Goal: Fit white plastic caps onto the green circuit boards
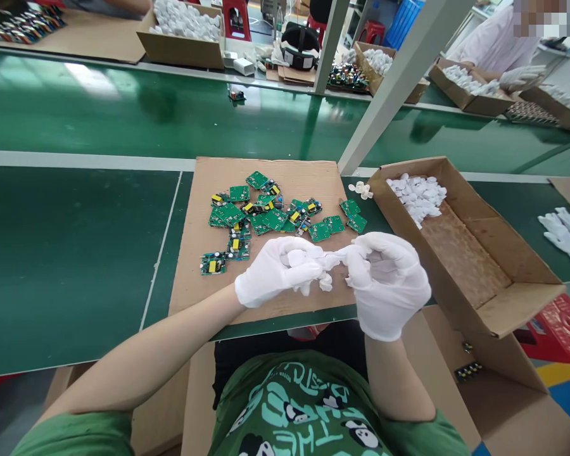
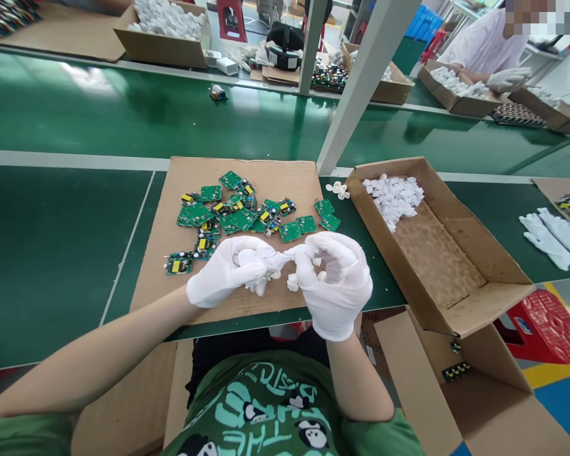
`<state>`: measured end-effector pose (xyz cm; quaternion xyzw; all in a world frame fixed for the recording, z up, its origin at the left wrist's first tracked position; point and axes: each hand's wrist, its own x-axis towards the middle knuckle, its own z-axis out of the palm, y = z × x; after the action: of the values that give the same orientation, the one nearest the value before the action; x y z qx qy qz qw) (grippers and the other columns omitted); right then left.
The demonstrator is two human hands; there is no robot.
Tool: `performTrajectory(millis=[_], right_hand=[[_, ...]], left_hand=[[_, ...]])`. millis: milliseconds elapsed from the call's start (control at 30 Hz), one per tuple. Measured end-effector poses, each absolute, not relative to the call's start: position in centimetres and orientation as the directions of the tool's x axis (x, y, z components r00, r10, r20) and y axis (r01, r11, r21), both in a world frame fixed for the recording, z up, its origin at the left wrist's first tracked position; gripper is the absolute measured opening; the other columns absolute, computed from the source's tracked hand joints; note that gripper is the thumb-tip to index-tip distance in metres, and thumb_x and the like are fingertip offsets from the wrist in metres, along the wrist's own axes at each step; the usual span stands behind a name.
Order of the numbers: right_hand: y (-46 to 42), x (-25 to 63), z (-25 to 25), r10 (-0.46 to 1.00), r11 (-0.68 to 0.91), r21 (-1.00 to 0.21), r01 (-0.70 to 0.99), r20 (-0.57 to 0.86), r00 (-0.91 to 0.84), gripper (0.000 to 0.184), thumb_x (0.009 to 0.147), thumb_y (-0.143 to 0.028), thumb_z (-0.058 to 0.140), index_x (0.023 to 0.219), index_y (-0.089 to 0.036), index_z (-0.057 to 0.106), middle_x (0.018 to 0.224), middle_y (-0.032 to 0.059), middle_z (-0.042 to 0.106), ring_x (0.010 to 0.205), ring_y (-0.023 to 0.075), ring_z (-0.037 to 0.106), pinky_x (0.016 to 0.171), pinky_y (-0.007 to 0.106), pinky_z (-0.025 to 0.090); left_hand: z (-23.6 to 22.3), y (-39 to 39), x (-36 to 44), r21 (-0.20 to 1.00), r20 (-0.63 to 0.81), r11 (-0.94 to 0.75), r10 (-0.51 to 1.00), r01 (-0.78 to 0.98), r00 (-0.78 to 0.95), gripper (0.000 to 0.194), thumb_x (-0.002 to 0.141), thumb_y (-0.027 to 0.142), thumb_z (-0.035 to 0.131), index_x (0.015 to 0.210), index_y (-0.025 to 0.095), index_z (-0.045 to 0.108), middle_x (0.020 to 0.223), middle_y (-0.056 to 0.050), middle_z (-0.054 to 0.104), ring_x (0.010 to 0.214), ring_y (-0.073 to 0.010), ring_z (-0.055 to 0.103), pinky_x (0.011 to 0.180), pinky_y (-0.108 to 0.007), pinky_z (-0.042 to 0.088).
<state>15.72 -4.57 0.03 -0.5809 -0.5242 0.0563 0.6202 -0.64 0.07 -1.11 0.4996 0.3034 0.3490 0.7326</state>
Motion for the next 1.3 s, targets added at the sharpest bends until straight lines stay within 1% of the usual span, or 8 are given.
performTrajectory(millis=[133, 267, 400, 533, 733, 867, 1033, 1300], right_hand=[[-4.6, 17.3, 1.5, 0.677, 0.282, -0.859, 0.427, 0.494, 0.545, 0.019, 0.085, -0.017, 0.067, 0.102, -0.025, 0.063, 0.089, 0.002, 0.067, 0.073, 0.019, 0.07, 0.072, 0.039, 0.061], [-6.6, 17.9, 0.9, 0.886, 0.283, -0.862, 0.42, 0.403, 0.23, 0.038, 0.082, -0.015, 0.072, 0.114, -0.029, 0.057, 0.096, 0.001, 0.072, 0.083, 0.0196, 0.071, 0.078, 0.04, 0.059], [-8.3, 16.6, -2.8, 0.891, 0.402, -0.5, 0.768, 0.408, -0.2, 0.021, 0.083, -0.016, 0.073, 0.099, -0.029, 0.067, 0.095, 0.0013, 0.074, 0.094, 0.0215, 0.066, 0.083, 0.039, 0.055], [-8.6, 16.1, -5.2, 0.776, 0.491, -0.199, 0.848, 0.543, -0.322, 0.013, 0.081, -0.023, 0.077, 0.091, -0.026, 0.07, 0.102, 0.0041, 0.074, 0.095, 0.0235, 0.063, 0.083, 0.04, 0.052], [-7.6, 18.2, -1.5, 0.806, 0.465, -0.501, 0.73, 0.581, -0.115, 0.034, 0.096, -0.041, 0.057, 0.126, -0.027, 0.06, 0.118, 0.0085, 0.066, 0.105, 0.0247, 0.063, 0.089, 0.042, 0.053], [-6.3, 17.9, 0.3, 0.862, 0.431, -0.606, 0.668, 0.494, -0.108, 0.054, 0.09, -0.046, 0.065, 0.138, -0.027, 0.05, 0.123, 0.0093, 0.061, 0.098, 0.0227, 0.065, 0.08, 0.037, 0.056], [-5.5, 17.5, 0.7, 0.91, 0.406, -0.681, 0.61, 0.359, -0.206, 0.032, 0.092, -0.028, 0.063, 0.124, -0.027, 0.059, 0.101, 0.0034, 0.06, 0.095, 0.0181, 0.063, 0.079, 0.032, 0.054], [-6.1, 17.9, 0.9, 0.992, 0.115, -0.973, 0.201, 0.102, -0.071, 0.021, 0.084, -0.02, 0.072, 0.101, -0.025, 0.061, 0.091, -0.0006, 0.065, 0.079, 0.013, 0.063, 0.072, 0.028, 0.055]], left_hand=[[-1.4, 0.4, -0.9, 0.921, -0.124, 0.292, 0.847, -0.259, 0.517, 0.041, 0.066, 0.047, 0.083, 0.084, 0.013, 0.067, 0.062, -0.004, 0.072, 0.041, -0.013, 0.06, 0.04, -0.023, 0.046], [-1.5, 1.0, -1.0, 0.873, -0.114, 0.323, 0.863, -0.364, 0.493, 0.044, 0.07, 0.053, 0.079, 0.081, 0.013, 0.065, 0.061, -0.003, 0.07, 0.04, -0.0109, 0.057, 0.042, -0.024, 0.047], [-1.6, 1.3, -1.0, 0.88, -0.048, 0.274, 0.864, -0.388, 0.501, 0.043, 0.077, 0.055, 0.073, 0.077, 0.013, 0.064, 0.051, 0.0, 0.063, 0.042, -0.0109, 0.055, 0.042, -0.022, 0.044], [-1.6, 1.1, -0.8, 0.896, -0.078, 0.278, 0.867, -0.347, 0.493, 0.047, 0.074, 0.058, 0.075, 0.079, 0.013, 0.064, 0.053, 0.001, 0.063, 0.041, -0.0102, 0.054, 0.044, -0.023, 0.046], [-2.0, 0.7, -1.1, 0.917, -0.035, 0.287, 0.751, -0.278, 0.66, 0.049, 0.083, 0.058, 0.066, 0.103, 0.014, 0.067, 0.084, -0.009, 0.075, 0.047, -0.0129, 0.062, 0.042, -0.023, 0.043], [-1.5, 0.5, -1.1, 0.955, -0.049, 0.243, 0.699, -0.173, 0.713, 0.048, 0.093, 0.055, 0.05, 0.101, 0.011, 0.068, 0.073, -0.009, 0.072, 0.053, -0.0159, 0.064, 0.051, -0.027, 0.048], [-0.8, 0.1, -0.7, 0.972, -0.113, 0.227, 0.682, -0.062, 0.723, 0.025, 0.082, 0.037, 0.071, 0.087, 0.013, 0.064, 0.055, 0.0, 0.062, 0.048, -0.0139, 0.059, 0.05, -0.025, 0.047], [-1.4, -0.1, -0.5, 0.943, -0.128, 0.311, 0.669, -0.118, 0.732, 0.032, 0.077, 0.039, 0.077, 0.086, 0.013, 0.061, 0.057, -0.001, 0.063, 0.049, -0.0143, 0.06, 0.051, -0.027, 0.047]])
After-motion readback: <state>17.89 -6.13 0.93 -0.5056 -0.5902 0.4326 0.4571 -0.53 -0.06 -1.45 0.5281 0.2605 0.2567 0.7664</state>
